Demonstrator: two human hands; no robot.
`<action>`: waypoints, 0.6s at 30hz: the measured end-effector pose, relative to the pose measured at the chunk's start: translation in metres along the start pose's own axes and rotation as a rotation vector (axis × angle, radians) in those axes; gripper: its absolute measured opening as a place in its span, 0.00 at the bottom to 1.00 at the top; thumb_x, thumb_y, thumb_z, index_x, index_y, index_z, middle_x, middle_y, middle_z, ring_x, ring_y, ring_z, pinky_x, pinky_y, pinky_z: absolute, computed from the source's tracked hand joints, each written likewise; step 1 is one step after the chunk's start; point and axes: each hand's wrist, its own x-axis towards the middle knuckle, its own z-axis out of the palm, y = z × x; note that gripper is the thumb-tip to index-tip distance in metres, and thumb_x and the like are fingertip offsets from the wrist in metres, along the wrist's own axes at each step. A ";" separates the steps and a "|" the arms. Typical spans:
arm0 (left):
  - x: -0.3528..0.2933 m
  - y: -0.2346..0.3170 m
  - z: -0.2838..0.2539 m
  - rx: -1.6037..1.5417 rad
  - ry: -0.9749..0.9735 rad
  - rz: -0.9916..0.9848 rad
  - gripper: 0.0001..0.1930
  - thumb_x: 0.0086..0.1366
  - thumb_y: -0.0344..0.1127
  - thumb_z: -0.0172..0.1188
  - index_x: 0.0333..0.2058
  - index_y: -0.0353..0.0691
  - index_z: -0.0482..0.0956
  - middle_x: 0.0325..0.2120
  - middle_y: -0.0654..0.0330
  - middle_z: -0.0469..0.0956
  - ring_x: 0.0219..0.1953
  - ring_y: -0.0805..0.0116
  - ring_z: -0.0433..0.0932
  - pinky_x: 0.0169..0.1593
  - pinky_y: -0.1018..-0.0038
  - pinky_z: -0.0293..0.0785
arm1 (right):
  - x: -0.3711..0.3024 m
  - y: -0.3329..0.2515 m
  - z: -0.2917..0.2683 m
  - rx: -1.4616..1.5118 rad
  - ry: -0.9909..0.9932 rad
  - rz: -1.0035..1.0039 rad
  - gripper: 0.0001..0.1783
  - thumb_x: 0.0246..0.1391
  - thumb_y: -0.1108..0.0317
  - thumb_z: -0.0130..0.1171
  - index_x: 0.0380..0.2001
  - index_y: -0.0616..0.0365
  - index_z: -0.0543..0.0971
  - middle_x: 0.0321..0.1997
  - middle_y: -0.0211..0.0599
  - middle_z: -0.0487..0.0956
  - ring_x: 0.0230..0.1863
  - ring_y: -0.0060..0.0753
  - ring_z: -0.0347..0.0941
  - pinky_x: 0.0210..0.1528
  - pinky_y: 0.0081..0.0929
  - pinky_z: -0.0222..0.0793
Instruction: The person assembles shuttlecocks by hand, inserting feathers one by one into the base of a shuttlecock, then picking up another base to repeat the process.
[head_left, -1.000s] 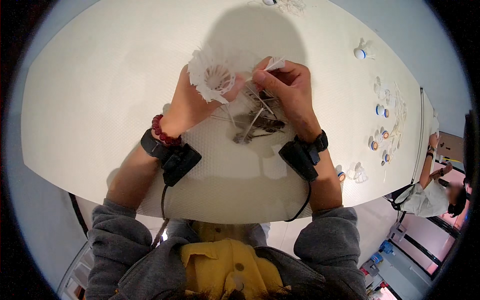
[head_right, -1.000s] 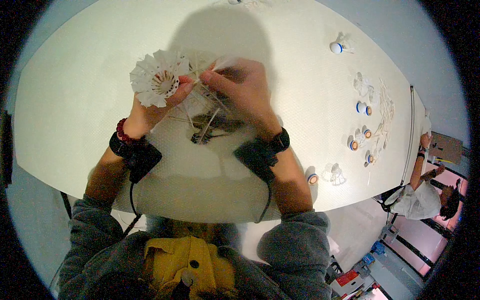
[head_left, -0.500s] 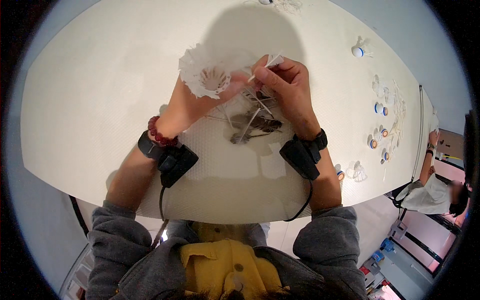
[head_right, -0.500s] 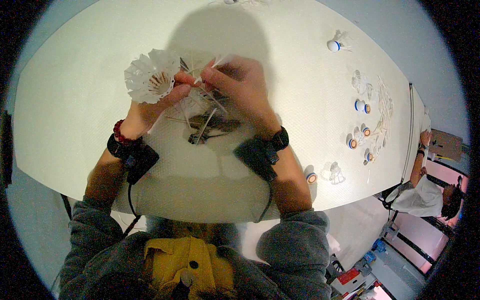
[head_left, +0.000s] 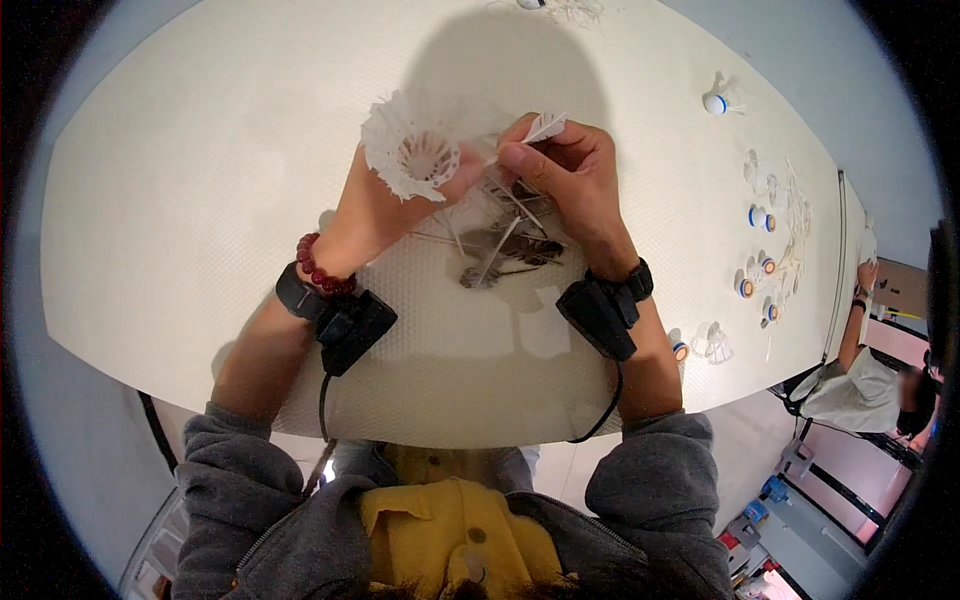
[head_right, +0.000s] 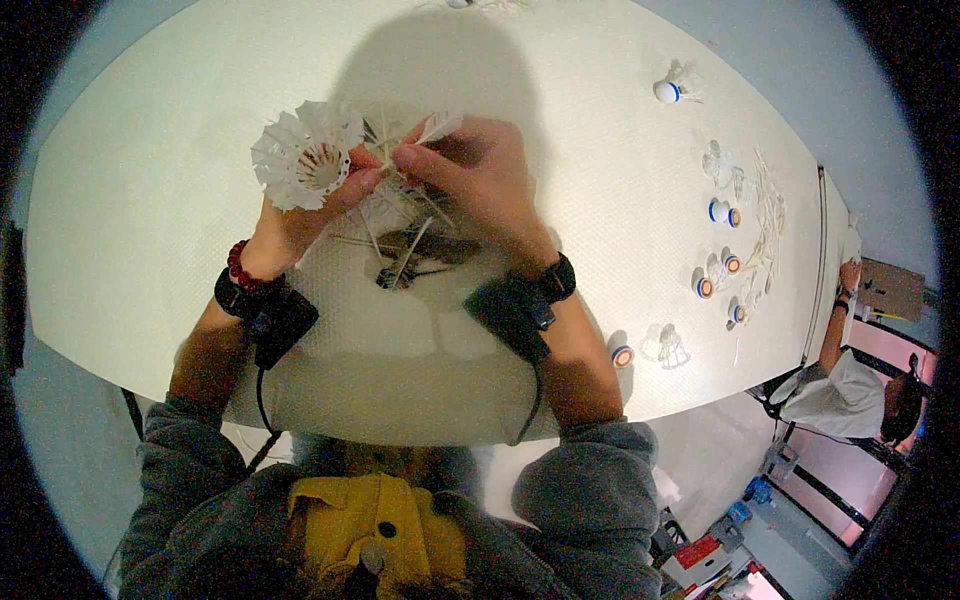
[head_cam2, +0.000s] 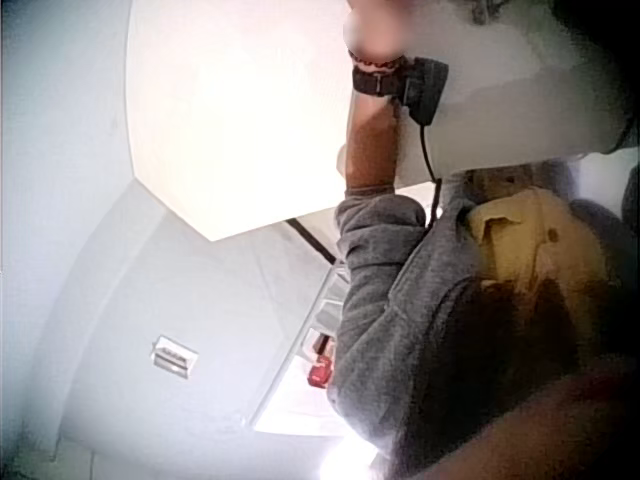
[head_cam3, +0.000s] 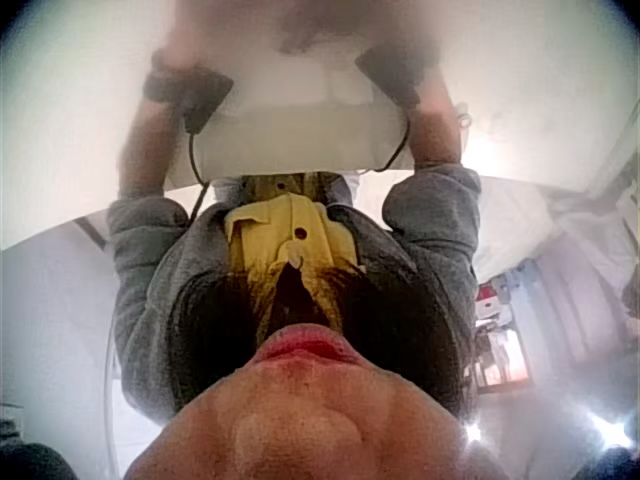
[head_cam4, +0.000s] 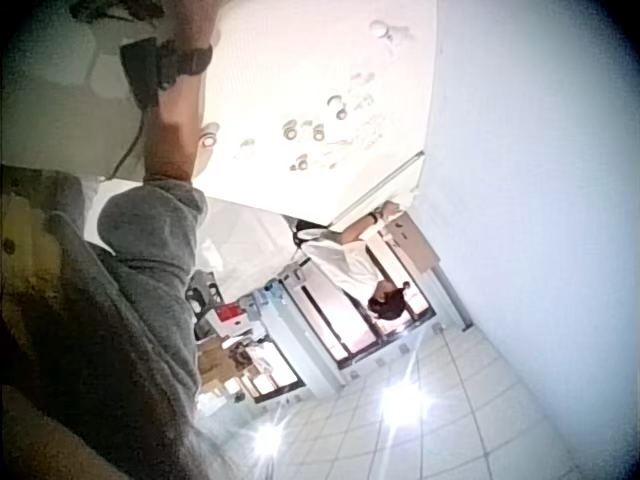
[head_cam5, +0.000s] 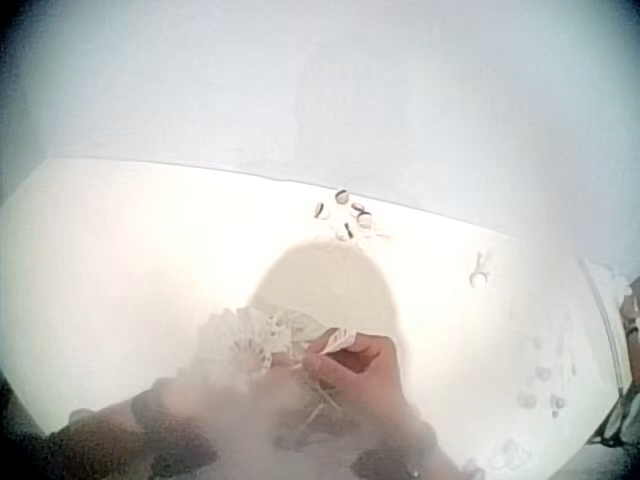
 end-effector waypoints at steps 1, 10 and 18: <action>0.000 -0.001 0.000 -0.001 0.000 0.000 0.11 0.54 0.34 0.65 0.33 0.36 0.77 0.26 0.62 0.79 0.28 0.75 0.76 0.32 0.78 0.72 | 0.000 0.000 0.000 -0.001 0.000 0.000 0.10 0.48 0.67 0.64 0.29 0.65 0.79 0.25 0.34 0.79 0.26 0.21 0.73 0.30 0.19 0.69; -0.002 -0.009 0.003 0.056 0.117 0.133 0.11 0.55 0.31 0.64 0.34 0.32 0.76 0.26 0.59 0.79 0.27 0.74 0.77 0.31 0.79 0.73 | 0.003 -0.005 0.004 -0.068 -0.015 -0.084 0.06 0.46 0.72 0.65 0.25 0.62 0.79 0.28 0.31 0.77 0.27 0.19 0.72 0.32 0.17 0.69; -0.004 -0.019 0.003 0.090 0.117 0.159 0.12 0.54 0.28 0.64 0.36 0.31 0.75 0.28 0.58 0.79 0.29 0.74 0.77 0.34 0.78 0.73 | 0.001 -0.006 0.005 -0.171 0.030 -0.007 0.07 0.47 0.70 0.64 0.26 0.63 0.79 0.27 0.34 0.79 0.26 0.19 0.73 0.31 0.18 0.69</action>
